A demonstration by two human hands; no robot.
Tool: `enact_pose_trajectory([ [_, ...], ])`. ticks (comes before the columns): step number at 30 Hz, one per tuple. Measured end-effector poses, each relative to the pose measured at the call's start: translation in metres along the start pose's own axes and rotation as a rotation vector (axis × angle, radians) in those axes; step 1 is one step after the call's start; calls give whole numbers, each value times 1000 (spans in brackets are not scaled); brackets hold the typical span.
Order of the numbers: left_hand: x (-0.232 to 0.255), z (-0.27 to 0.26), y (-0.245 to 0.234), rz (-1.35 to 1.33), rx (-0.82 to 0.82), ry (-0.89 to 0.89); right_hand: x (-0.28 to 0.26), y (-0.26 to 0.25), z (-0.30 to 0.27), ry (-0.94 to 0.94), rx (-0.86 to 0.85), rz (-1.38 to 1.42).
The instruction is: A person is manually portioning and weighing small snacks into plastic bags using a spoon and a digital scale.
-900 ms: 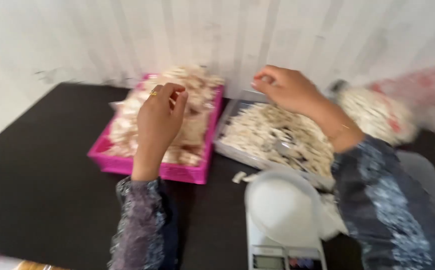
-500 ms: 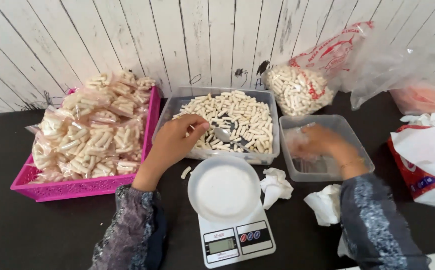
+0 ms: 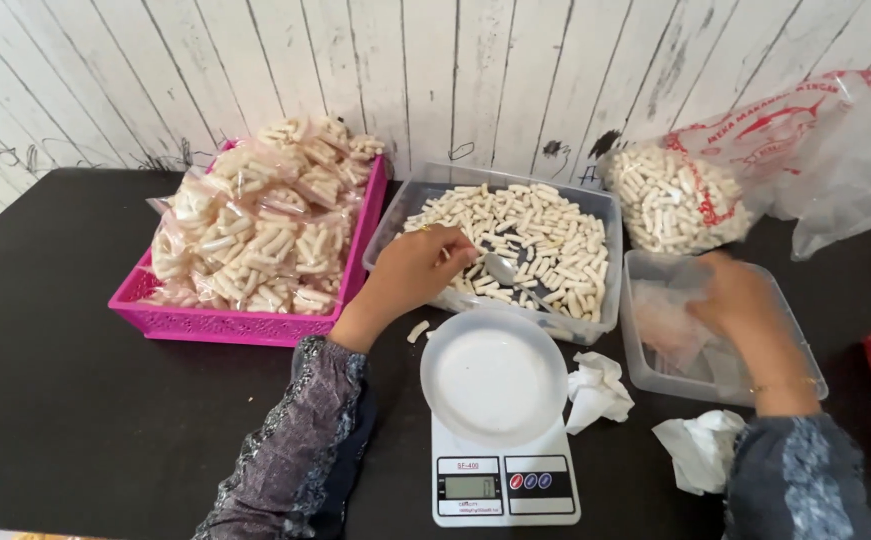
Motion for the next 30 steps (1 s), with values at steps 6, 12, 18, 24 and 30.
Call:
enact_pose_trajectory([
  [6, 45, 4, 0, -269, 30, 136, -129, -106, -154, -93, -119, 268],
  [12, 25, 19, 46, -796, 27, -67, -236, -66, -182, -555, -175, 211],
  [18, -74, 34, 59, -577, 213, -56, -247, -11, -100, -520, -144, 255],
  [24, -91, 39, 56, -811, 319, -87, -227, 27, -51, -397, -322, 721],
  [30, -63, 44, 68, -1012, 125, -124, -230, 20, -54, -394, -357, 794],
])
Point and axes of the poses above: each hand's wrist, its own z-axis towards the middle knuckle, its own y-axis out of the palm, x = y × z, the point moved 9 cm from there along z, towards the middle knuckle, and after that the axes turned 13 degrees about y, right-handed, at the moved point
